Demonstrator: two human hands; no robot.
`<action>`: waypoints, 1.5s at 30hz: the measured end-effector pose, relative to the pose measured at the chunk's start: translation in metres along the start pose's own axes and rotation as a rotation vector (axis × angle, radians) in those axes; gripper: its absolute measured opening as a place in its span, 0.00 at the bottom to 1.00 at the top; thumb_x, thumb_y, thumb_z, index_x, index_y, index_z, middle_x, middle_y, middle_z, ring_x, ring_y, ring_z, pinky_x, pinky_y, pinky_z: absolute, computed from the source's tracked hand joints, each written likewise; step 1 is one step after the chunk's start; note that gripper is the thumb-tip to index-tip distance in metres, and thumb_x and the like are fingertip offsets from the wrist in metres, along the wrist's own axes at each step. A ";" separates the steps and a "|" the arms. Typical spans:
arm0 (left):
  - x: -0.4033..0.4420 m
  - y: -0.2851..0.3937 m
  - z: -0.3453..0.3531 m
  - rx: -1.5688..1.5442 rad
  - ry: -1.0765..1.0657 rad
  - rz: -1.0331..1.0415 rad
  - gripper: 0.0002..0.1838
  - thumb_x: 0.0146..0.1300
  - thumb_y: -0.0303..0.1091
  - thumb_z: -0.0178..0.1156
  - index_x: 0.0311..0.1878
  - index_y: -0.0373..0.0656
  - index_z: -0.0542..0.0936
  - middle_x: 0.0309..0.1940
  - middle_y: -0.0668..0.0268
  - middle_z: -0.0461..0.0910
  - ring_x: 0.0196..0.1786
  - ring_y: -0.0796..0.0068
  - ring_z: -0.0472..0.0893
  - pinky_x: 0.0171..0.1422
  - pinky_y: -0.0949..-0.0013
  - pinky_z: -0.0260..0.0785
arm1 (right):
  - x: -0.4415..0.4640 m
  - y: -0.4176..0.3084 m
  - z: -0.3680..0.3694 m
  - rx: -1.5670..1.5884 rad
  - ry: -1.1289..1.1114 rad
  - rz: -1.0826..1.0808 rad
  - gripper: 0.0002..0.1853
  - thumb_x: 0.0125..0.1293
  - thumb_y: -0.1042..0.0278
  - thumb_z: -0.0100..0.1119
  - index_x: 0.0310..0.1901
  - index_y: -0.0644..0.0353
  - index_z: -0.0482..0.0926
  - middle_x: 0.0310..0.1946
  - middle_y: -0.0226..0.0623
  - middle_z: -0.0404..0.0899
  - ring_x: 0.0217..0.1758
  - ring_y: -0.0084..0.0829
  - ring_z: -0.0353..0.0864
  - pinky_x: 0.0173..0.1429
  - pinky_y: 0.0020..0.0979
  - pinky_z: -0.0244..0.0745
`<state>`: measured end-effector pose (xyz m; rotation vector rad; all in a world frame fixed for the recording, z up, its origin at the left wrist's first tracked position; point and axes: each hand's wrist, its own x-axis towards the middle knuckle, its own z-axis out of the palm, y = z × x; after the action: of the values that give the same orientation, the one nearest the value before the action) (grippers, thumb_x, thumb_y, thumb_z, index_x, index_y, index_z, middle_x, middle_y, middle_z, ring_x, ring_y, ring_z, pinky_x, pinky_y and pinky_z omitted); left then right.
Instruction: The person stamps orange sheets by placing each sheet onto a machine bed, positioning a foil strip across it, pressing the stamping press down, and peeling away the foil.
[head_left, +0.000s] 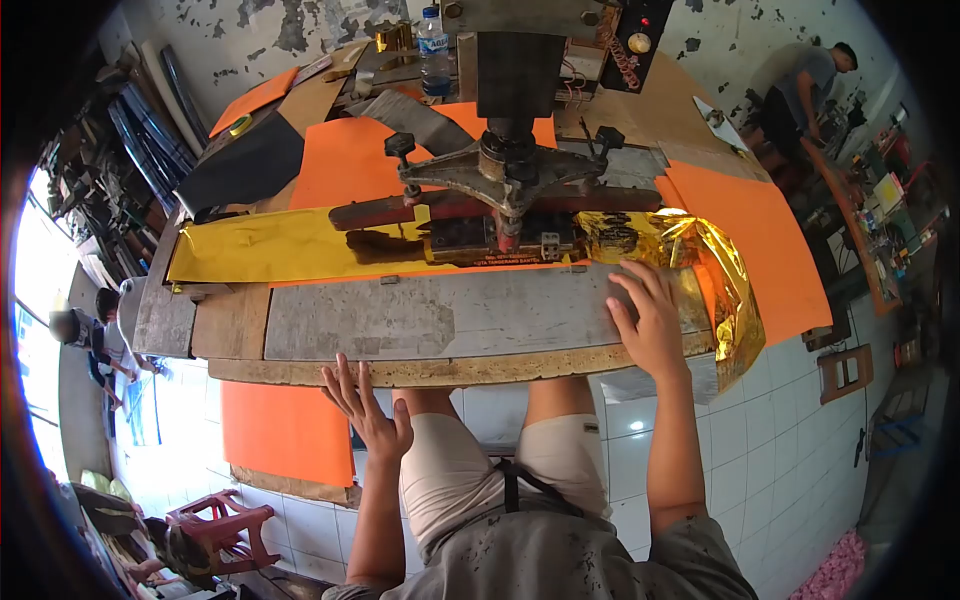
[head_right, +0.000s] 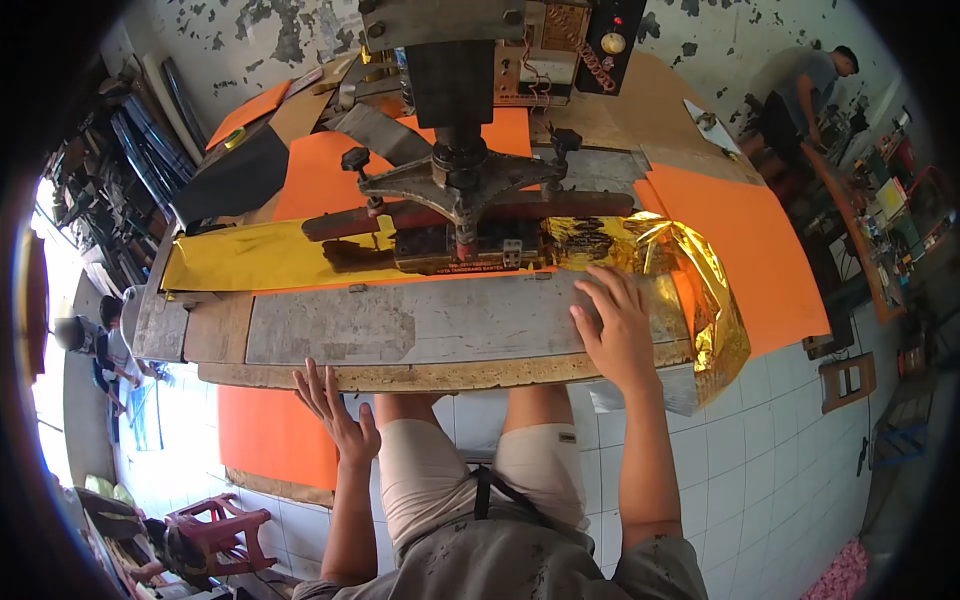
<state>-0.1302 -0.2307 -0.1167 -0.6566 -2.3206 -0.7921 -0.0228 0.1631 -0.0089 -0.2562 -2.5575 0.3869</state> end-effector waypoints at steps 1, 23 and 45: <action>0.000 -0.001 0.002 -0.015 0.021 0.008 0.37 0.76 0.53 0.46 0.80 0.41 0.62 0.83 0.45 0.53 0.86 0.34 0.43 0.84 0.31 0.29 | 0.001 0.000 0.000 -0.003 -0.018 -0.019 0.16 0.72 0.62 0.64 0.58 0.57 0.81 0.68 0.38 0.74 0.73 0.46 0.69 0.77 0.49 0.61; -0.003 -0.004 -0.007 -0.008 -0.017 0.052 0.36 0.72 0.47 0.52 0.80 0.42 0.63 0.83 0.50 0.53 0.85 0.37 0.45 0.85 0.33 0.28 | 0.010 0.009 0.013 -0.130 -0.134 -0.143 0.23 0.75 0.63 0.58 0.68 0.62 0.76 0.77 0.38 0.66 0.78 0.45 0.65 0.80 0.48 0.59; -0.004 -0.001 -0.013 -0.014 -0.041 0.045 0.36 0.72 0.47 0.53 0.80 0.43 0.63 0.83 0.51 0.54 0.86 0.40 0.46 0.85 0.34 0.29 | -0.015 -0.021 -0.036 -0.457 -0.012 -0.287 0.14 0.69 0.76 0.59 0.53 0.63 0.87 0.58 0.28 0.84 0.68 0.35 0.75 0.72 0.45 0.66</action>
<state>-0.1237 -0.2408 -0.1113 -0.7351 -2.3305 -0.7817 0.0071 0.1469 0.0197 -0.0460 -2.6146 -0.3082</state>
